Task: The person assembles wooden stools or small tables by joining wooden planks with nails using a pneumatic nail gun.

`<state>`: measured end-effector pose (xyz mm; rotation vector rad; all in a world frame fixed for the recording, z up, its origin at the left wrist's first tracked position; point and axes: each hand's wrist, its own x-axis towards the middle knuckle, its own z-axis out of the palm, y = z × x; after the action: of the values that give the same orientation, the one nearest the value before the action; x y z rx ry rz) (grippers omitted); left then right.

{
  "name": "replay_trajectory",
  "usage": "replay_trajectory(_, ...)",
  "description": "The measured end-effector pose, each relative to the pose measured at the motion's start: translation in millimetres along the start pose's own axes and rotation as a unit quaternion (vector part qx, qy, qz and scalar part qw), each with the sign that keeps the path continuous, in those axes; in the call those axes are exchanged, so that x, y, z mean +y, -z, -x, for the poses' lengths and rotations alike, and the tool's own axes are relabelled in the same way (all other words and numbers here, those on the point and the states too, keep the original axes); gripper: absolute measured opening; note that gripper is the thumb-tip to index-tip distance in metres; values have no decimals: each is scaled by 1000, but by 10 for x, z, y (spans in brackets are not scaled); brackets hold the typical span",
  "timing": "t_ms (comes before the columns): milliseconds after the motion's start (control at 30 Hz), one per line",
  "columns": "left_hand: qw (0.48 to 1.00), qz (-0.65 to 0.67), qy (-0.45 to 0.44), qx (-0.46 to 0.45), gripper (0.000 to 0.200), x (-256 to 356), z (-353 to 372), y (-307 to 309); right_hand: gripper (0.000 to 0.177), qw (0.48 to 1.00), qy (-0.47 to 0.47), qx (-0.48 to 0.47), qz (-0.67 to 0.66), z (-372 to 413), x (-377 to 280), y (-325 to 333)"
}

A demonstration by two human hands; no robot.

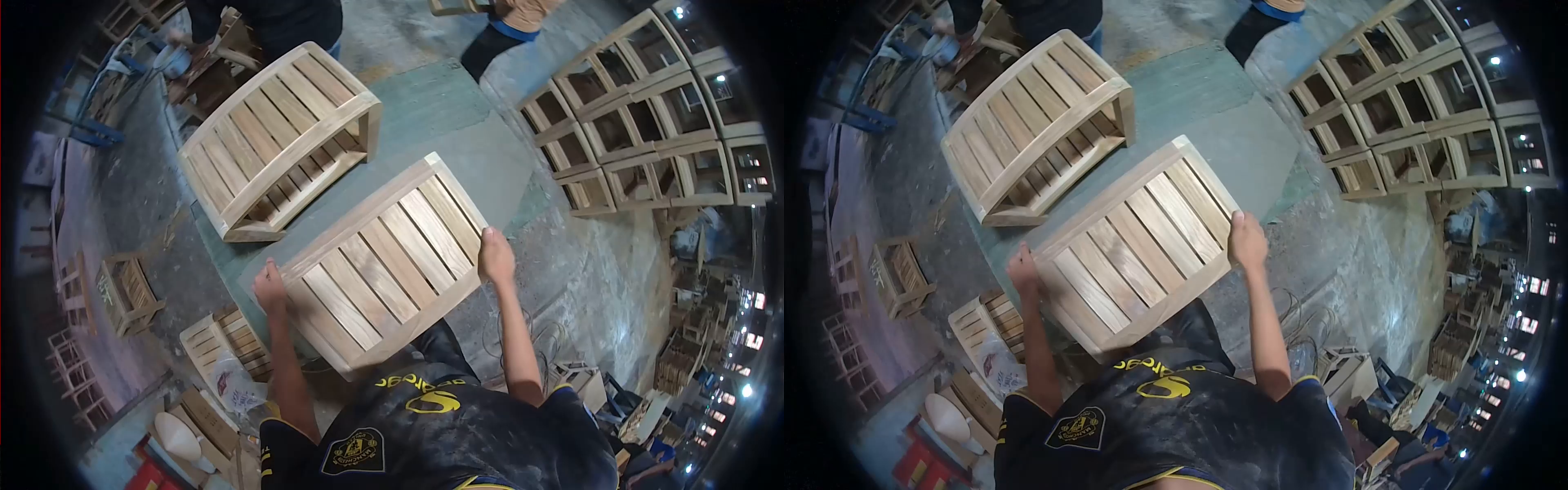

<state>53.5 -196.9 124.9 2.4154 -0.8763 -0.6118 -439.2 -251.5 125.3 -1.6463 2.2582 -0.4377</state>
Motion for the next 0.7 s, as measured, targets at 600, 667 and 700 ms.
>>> replay_trajectory(600, 989, 129, 53, 42, 54, -20, 3, -1, 56, 994, -89, -8, 68, -21, -376, 125)
replay_trajectory(667, 964, 226, 11, 142, 58, -509, -36, -247, 58, 995, -83, -47, 16, -203, -485, 90)
replay_trajectory(700, 948, 280, 94, 120, 60, -585, 78, -255, 60, 995, -80, -64, -10, -317, -549, 72)
